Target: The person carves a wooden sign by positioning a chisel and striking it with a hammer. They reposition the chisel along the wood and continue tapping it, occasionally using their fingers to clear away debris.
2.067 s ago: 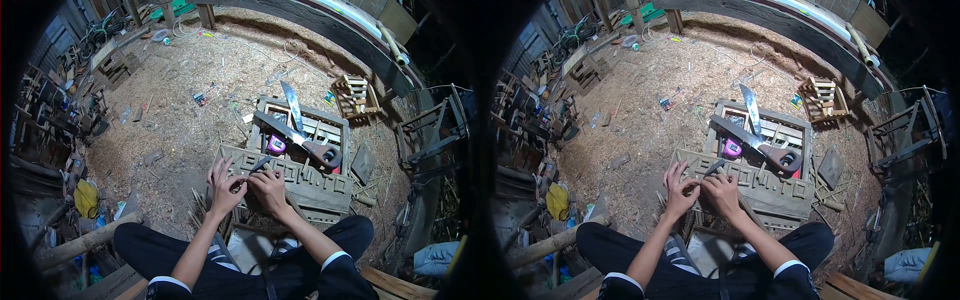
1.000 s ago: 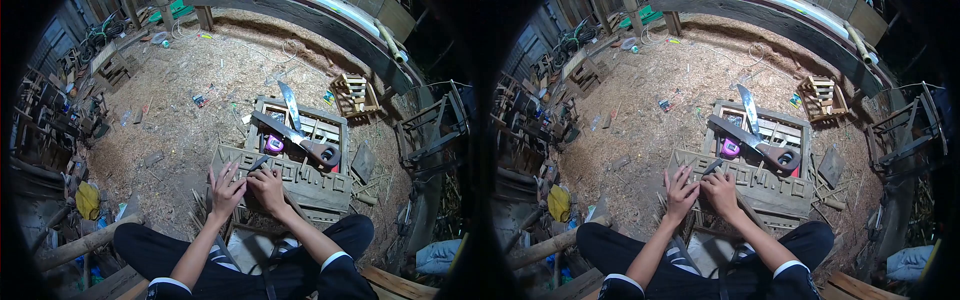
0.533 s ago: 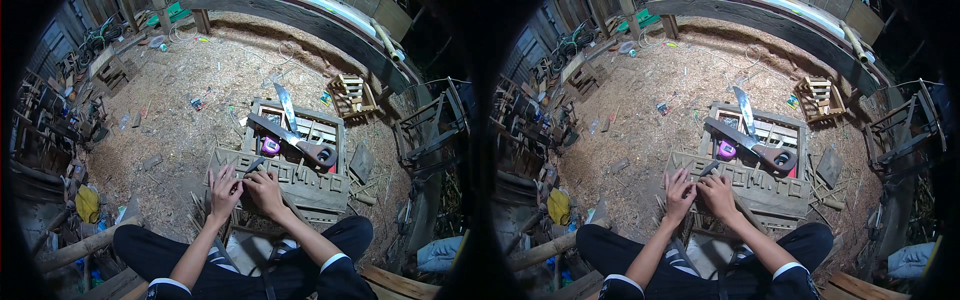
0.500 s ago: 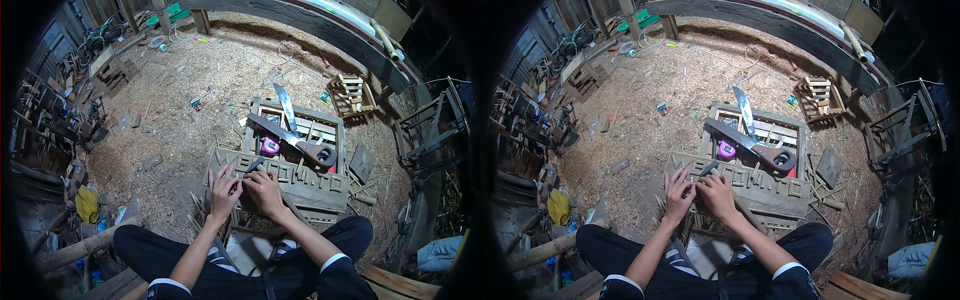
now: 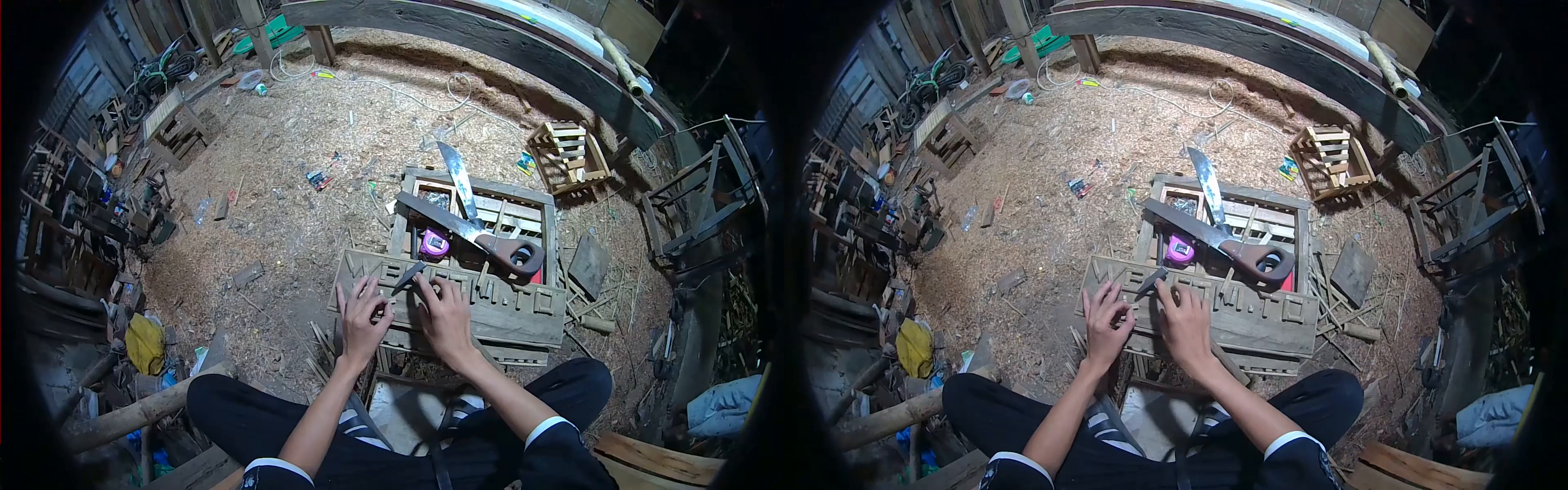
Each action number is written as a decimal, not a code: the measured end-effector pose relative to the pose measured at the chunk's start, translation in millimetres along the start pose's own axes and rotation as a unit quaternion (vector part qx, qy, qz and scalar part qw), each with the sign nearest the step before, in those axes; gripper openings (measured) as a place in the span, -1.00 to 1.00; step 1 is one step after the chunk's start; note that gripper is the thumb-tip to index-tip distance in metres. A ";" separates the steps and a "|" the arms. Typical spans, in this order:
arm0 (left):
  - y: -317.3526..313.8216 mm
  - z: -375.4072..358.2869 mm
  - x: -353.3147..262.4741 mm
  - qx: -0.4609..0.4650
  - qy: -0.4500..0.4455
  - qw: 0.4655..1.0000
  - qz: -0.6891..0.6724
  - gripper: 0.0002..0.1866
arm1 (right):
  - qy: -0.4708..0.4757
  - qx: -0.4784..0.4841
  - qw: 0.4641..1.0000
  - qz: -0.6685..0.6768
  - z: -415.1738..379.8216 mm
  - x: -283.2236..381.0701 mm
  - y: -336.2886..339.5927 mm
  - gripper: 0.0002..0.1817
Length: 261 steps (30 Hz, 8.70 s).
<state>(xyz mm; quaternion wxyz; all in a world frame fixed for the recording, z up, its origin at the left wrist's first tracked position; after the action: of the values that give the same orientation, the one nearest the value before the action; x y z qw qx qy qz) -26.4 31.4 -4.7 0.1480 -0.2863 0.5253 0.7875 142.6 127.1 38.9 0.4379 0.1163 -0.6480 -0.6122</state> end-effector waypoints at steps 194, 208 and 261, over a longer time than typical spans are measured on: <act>23.9 12.8 9.1 0.079 0.012 0.997 0.000 -0.80 | 0.070 0.047 0.979 0.185 -27.3 20.8 14.8 -0.43; 22.3 12.9 9.5 0.079 0.010 0.997 -0.008 -0.76 | 0.085 0.049 0.977 0.188 -30.1 23.5 9.4 -0.40; 25.5 10.0 12.8 0.090 0.010 0.996 -0.019 -0.76 | 0.062 0.059 0.968 0.235 -12.8 33.1 27.1 -0.48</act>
<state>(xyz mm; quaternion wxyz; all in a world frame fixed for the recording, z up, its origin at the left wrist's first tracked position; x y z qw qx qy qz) -53.1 29.4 9.4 0.1825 -0.2894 0.5902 0.7312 142.6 101.5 75.5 0.6010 0.0243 -0.6636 -0.4448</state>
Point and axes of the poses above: each hand's wrist, its own z-axis towards the middle knuckle, its own y-axis out of the back of the hand, x = y × z, the point moved 2 cm from there along z, towards the middle knuckle, and after that the axes turned 12 degrees about x, right-handed, at the moved point
